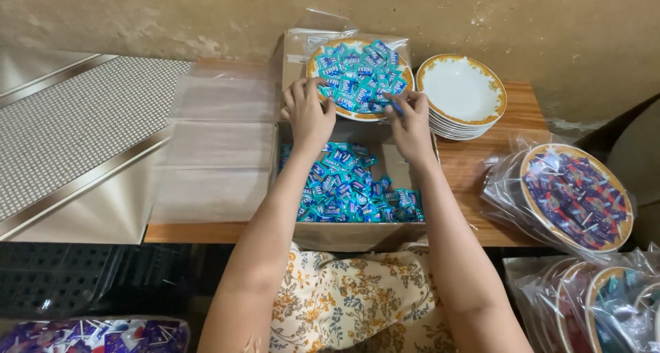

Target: Arranging wrapped candies onto a decorative plate from a bulk box for packaging.

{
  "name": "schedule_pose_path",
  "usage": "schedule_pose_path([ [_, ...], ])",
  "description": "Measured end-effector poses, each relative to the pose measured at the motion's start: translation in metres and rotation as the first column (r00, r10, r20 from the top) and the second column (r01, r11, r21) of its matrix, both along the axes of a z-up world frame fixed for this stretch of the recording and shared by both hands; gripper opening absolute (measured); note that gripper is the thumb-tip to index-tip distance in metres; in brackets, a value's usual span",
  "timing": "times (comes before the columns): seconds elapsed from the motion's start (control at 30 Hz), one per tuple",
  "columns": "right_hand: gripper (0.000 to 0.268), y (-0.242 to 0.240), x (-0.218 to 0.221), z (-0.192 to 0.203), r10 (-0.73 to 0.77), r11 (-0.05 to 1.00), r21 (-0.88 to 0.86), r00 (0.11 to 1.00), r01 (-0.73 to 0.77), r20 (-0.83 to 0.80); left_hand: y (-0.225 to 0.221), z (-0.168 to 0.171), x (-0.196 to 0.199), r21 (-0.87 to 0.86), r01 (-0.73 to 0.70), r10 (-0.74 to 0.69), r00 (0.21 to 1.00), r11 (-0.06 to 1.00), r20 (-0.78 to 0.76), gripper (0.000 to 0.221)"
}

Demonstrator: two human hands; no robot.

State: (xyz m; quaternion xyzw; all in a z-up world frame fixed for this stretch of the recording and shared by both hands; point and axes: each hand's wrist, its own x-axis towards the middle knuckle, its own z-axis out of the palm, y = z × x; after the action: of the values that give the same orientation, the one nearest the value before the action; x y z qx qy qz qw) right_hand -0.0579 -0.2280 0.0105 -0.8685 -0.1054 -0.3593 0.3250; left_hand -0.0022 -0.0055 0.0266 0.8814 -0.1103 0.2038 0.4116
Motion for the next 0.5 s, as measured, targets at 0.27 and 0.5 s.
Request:
schedule_pose_path([
  [0.27, 0.027, 0.011, -0.020, 0.035, 0.187, 0.698, 0.710, 0.981, -0.096, -0.051, 0.026, 0.002, -0.006, 0.001, 0.038, -0.038, 0.999, 0.999, 0.025, 0.037],
  [0.5, 0.049, -0.004, -0.011, 0.019, 0.169, 0.712, 0.701, 0.981, -0.054, -0.096, 0.047, -0.008, -0.004, 0.087, 0.071, -0.073, 0.997, 0.994, 0.016, 0.034],
])
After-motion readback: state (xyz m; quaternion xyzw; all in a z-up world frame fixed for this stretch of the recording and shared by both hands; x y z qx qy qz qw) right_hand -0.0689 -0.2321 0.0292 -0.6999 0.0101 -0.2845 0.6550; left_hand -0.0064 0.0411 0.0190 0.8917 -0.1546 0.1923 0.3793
